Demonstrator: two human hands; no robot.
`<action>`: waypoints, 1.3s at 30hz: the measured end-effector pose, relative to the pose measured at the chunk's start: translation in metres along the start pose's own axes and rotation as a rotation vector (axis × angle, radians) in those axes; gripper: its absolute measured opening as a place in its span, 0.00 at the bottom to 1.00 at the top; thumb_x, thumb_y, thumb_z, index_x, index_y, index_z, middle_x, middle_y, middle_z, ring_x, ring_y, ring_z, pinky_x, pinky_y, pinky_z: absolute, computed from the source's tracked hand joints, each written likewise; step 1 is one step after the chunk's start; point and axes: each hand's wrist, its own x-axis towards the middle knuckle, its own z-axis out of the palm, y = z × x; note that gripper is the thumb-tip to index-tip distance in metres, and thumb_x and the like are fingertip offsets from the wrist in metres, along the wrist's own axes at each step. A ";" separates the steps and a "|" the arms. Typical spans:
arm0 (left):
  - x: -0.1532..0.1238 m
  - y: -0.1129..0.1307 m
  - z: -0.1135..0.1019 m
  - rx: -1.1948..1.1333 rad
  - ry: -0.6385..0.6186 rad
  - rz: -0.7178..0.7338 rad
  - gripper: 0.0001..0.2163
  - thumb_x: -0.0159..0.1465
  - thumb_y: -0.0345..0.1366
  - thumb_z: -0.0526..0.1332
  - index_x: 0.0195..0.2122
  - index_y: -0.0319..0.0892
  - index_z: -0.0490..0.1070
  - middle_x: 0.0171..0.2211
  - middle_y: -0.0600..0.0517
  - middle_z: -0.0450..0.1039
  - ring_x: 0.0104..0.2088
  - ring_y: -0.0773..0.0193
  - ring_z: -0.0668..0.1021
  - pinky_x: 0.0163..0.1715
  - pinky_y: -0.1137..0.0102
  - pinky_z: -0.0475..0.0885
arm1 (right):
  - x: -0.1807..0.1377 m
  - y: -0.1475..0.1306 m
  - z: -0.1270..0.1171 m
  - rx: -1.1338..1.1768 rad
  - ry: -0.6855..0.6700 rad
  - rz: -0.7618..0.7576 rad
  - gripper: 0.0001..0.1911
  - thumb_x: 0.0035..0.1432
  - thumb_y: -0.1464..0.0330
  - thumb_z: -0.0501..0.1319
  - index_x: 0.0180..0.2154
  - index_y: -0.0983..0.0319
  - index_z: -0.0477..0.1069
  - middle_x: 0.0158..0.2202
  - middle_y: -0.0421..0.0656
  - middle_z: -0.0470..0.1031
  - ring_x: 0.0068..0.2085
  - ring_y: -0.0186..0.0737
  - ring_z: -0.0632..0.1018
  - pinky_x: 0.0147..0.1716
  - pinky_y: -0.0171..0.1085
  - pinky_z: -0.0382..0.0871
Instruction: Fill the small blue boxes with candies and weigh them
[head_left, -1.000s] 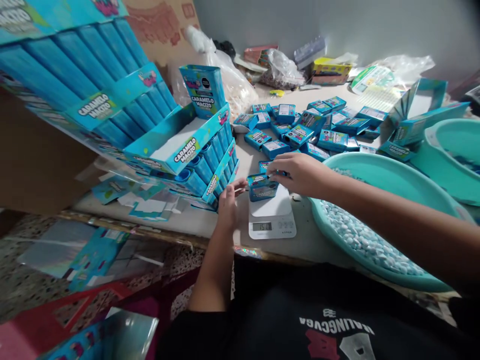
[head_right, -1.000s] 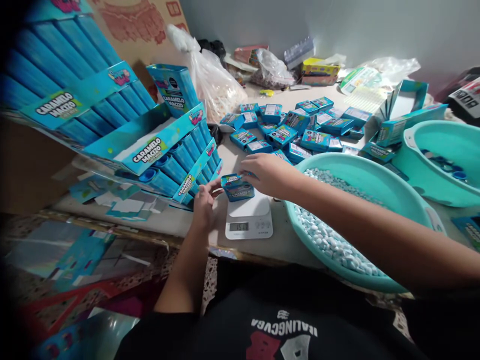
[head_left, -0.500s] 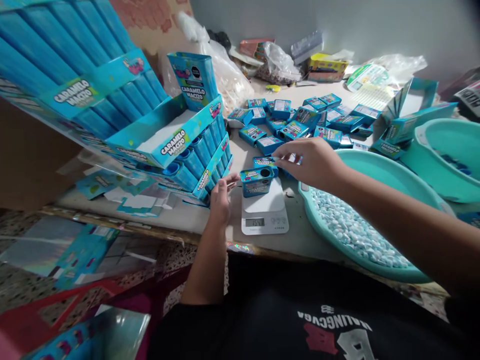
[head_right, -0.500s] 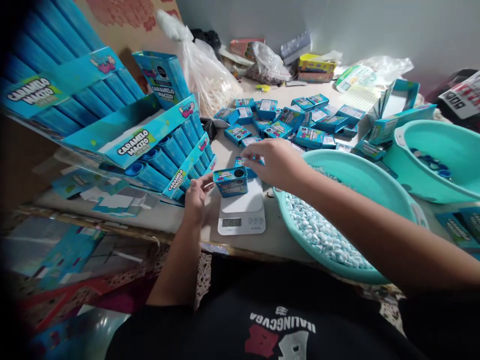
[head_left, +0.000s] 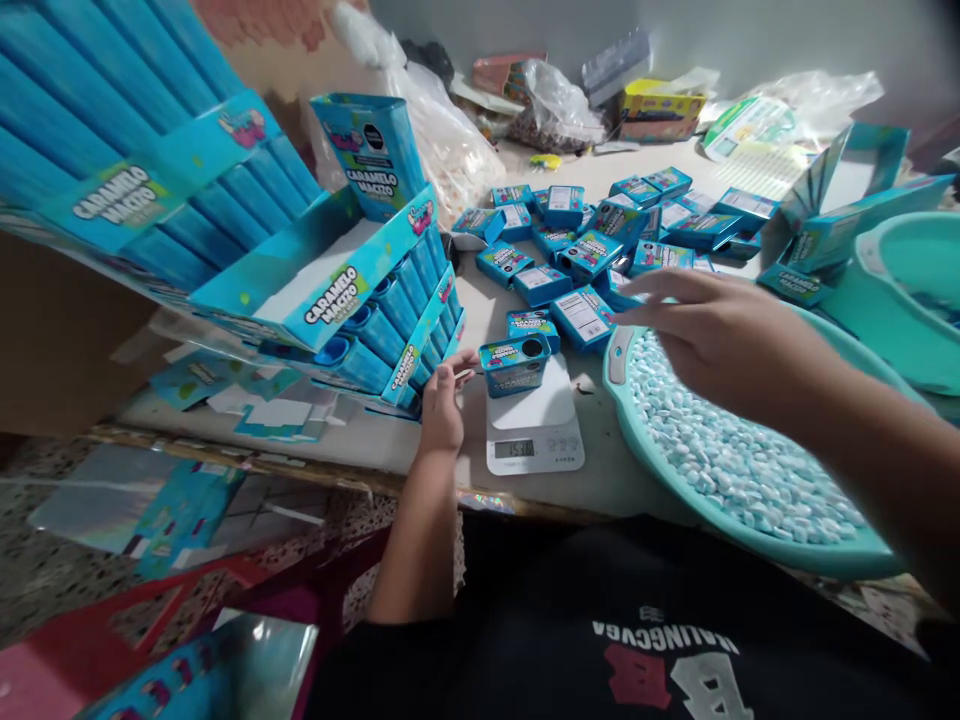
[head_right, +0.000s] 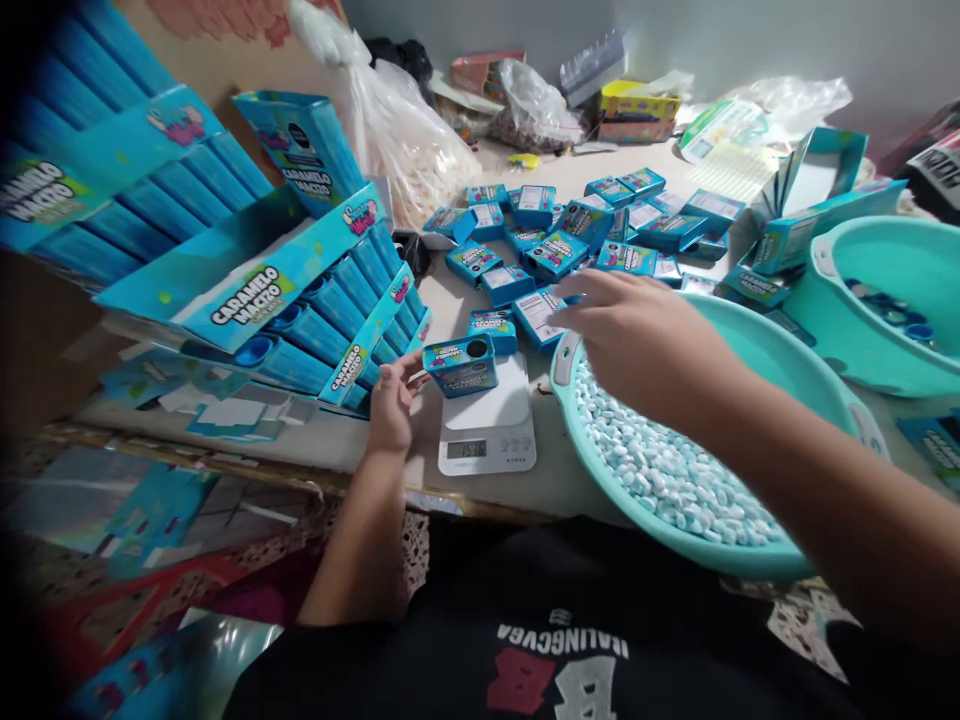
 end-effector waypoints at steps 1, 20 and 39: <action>0.000 0.000 0.000 0.001 0.004 -0.003 0.35 0.66 0.67 0.48 0.51 0.39 0.76 0.50 0.39 0.79 0.53 0.52 0.79 0.54 0.60 0.71 | -0.019 0.013 0.000 0.004 0.005 0.022 0.22 0.67 0.74 0.49 0.48 0.61 0.81 0.57 0.49 0.76 0.53 0.50 0.79 0.54 0.51 0.73; -0.017 0.071 0.038 0.739 0.134 0.529 0.25 0.64 0.47 0.66 0.61 0.45 0.69 0.60 0.39 0.70 0.63 0.43 0.69 0.66 0.44 0.59 | -0.168 0.030 0.036 0.428 0.054 0.464 0.11 0.65 0.63 0.60 0.42 0.54 0.81 0.45 0.45 0.84 0.45 0.47 0.85 0.47 0.44 0.80; 0.126 0.276 0.009 0.912 0.194 0.754 0.21 0.48 0.41 0.76 0.41 0.42 0.77 0.49 0.47 0.65 0.53 0.49 0.73 0.64 0.49 0.67 | -0.170 0.029 0.039 0.569 0.370 0.496 0.09 0.62 0.63 0.60 0.38 0.45 0.79 0.43 0.42 0.84 0.42 0.52 0.85 0.41 0.49 0.83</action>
